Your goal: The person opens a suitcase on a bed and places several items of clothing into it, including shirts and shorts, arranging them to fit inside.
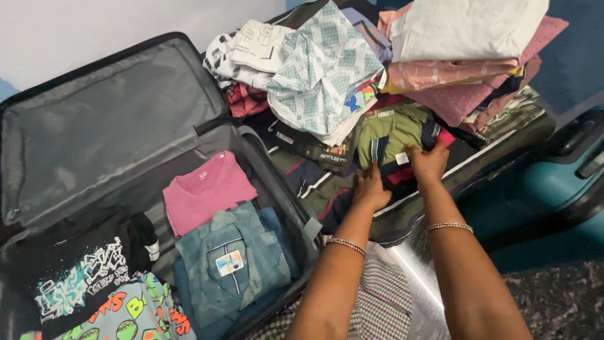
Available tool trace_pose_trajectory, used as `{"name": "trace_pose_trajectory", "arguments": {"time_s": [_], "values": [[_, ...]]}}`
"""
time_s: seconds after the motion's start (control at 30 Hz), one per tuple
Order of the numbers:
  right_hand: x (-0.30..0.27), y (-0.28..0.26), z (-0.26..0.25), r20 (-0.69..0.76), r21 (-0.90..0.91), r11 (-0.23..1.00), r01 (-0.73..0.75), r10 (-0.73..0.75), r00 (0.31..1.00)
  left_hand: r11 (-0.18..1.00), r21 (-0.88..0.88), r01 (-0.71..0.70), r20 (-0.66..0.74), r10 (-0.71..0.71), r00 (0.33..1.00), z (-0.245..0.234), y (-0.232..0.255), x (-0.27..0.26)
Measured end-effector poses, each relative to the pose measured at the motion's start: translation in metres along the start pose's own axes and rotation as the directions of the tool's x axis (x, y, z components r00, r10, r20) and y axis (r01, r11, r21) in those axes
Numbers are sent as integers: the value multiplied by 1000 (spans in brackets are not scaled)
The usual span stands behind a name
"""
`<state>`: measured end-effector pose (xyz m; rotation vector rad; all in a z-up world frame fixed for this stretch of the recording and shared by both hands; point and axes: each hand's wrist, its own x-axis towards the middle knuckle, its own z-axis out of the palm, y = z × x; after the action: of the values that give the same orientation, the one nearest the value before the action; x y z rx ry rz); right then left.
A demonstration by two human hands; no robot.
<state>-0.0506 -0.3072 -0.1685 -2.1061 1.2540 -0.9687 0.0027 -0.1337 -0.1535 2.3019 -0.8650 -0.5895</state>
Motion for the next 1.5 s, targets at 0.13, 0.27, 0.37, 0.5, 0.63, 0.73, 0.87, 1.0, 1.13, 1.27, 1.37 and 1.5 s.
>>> {"name": "trace_pose_trajectory", "arguments": {"time_s": [0.13,0.27,0.37,0.5,0.63,0.73,0.87,1.0,1.13,1.27,1.37,1.5], "values": [[11,-23,-22,169,363,879,-309,264,950,997,70,40,100,-47,994,7,-3,3],[2,-36,-32,455,496,765,-411,174,874,999,32,20,50,-21,999,17,-14,9],[-11,-48,-27,166,202,973,-115,82,983,999,26,30,26,-30,999,20,-18,12],[-19,-65,-21,251,616,773,-149,-13,968,998,54,45,9,-45,999,25,-23,16],[-24,-88,-26,367,664,646,-376,157,917,999,32,6,-28,-5,1000,32,-31,23],[-25,-93,-26,448,686,542,-485,211,869,998,60,-8,-58,11,998,39,-36,29],[-35,-86,-30,542,744,321,-586,223,810,988,-151,42,-83,-55,995,40,-31,37],[-46,-86,-52,464,834,261,-486,145,874,714,-689,124,-59,-227,972,25,-14,36],[-54,-92,-87,497,834,176,-522,169,851,232,-973,-7,-66,-246,967,-9,11,13],[-57,-83,-104,646,763,-30,-646,89,758,193,-981,-20,-61,-212,975,-58,43,-29],[-66,-75,-118,663,732,-159,-663,-60,746,228,-966,122,59,-268,962,-89,55,-51],[-84,-92,-147,694,692,-176,-700,-104,712,19,-991,135,136,34,990,-114,56,-71]]}}
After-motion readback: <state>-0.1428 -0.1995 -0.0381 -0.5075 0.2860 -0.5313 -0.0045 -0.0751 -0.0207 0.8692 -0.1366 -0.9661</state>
